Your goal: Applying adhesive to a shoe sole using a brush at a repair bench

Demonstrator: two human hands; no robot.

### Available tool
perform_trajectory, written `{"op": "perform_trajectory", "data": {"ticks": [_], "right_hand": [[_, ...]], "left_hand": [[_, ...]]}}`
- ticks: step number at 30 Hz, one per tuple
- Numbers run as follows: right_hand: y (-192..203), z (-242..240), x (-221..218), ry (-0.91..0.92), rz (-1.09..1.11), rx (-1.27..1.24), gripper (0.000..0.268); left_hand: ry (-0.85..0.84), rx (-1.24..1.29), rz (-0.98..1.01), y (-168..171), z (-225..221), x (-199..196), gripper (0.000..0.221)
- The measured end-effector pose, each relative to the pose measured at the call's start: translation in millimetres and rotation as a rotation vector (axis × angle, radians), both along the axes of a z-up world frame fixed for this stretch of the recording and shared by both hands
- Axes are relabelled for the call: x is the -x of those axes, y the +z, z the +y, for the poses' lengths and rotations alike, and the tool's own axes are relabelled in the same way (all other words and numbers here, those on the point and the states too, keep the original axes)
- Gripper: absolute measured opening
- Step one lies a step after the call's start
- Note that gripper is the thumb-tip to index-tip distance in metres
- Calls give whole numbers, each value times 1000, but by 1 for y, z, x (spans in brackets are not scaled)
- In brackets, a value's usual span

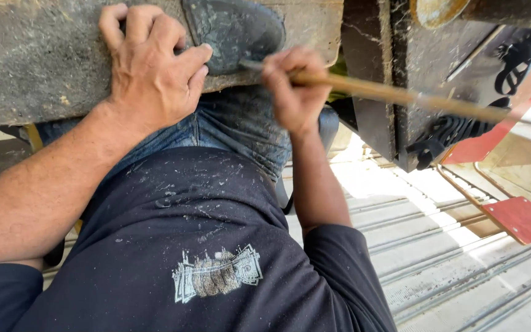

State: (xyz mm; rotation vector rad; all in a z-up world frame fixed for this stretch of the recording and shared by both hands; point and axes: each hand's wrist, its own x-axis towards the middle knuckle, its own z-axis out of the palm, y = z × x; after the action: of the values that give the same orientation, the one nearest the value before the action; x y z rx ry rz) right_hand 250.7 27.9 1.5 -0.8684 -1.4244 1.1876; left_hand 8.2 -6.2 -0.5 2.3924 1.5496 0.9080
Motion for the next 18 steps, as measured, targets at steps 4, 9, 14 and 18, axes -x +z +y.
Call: {"op": "perform_trajectory", "data": {"ticks": [4, 9, 14, 18], "right_hand": [[2, 12, -1, -364, -115, -80, 12], [9, -24, 40, -84, -392, -226, 10], [39, -14, 37, 260, -492, -205, 8], [0, 1, -10, 137, -534, -374, 19]], "left_hand": [[5, -45, 0, 3, 4, 0, 20], [16, -39, -44, 3, 2, 1, 26], [32, -21, -24, 0, -1, 1, 25], [24, -48, -33, -3, 1, 0, 29]]}}
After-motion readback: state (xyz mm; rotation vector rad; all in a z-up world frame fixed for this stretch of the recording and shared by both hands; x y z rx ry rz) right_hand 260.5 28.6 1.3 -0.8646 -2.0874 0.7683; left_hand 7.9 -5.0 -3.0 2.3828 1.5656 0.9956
